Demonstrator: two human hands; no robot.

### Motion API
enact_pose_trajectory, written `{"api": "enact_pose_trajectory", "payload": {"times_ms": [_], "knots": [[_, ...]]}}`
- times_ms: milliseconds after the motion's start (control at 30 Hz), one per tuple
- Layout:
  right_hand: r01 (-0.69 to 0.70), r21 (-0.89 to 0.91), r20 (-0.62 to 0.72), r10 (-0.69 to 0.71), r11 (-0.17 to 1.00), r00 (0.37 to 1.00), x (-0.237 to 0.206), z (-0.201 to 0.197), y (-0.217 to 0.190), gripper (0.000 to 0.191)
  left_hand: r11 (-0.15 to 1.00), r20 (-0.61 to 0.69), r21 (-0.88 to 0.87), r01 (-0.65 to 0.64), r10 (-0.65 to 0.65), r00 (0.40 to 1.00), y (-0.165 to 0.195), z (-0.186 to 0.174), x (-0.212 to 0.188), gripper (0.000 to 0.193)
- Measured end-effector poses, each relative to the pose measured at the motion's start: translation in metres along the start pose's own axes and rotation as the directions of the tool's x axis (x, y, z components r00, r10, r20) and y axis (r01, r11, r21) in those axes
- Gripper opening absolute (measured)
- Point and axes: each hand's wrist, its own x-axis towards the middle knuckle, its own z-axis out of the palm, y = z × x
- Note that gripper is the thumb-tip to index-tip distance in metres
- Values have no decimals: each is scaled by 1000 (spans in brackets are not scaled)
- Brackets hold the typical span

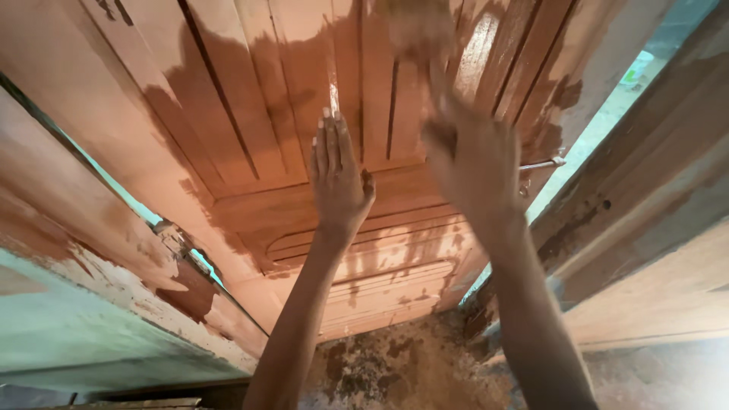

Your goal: The person paints a wooden door panel with reddish-brown paint using a brush, working the bristles across the recessed panels and rails while steadying the surface with the other hand. Near the end they dip the brush into a bowl of paint on the floor and resume coating the door.

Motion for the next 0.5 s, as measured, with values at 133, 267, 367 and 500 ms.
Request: {"api": "enact_pose_trajectory", "payload": {"times_ms": [133,267,367,500], "knots": [[-216,20,298,200,976,933,-66,43,14,67,998,5,-47,-31,31,999,3,1,-1,92],[-111,-44,444,119,993,888,-115,70,54,70,997,2,-46,-64,64,998,11,12,5,90],[-186,-73,439,199,980,876,-97,55,70,61,997,22,-31,-68,69,997,21,20,7,86],[59,28,25,-60,998,998,-19,10,60,27,998,44,-35,-56,57,997,29,23,7,86]]}}
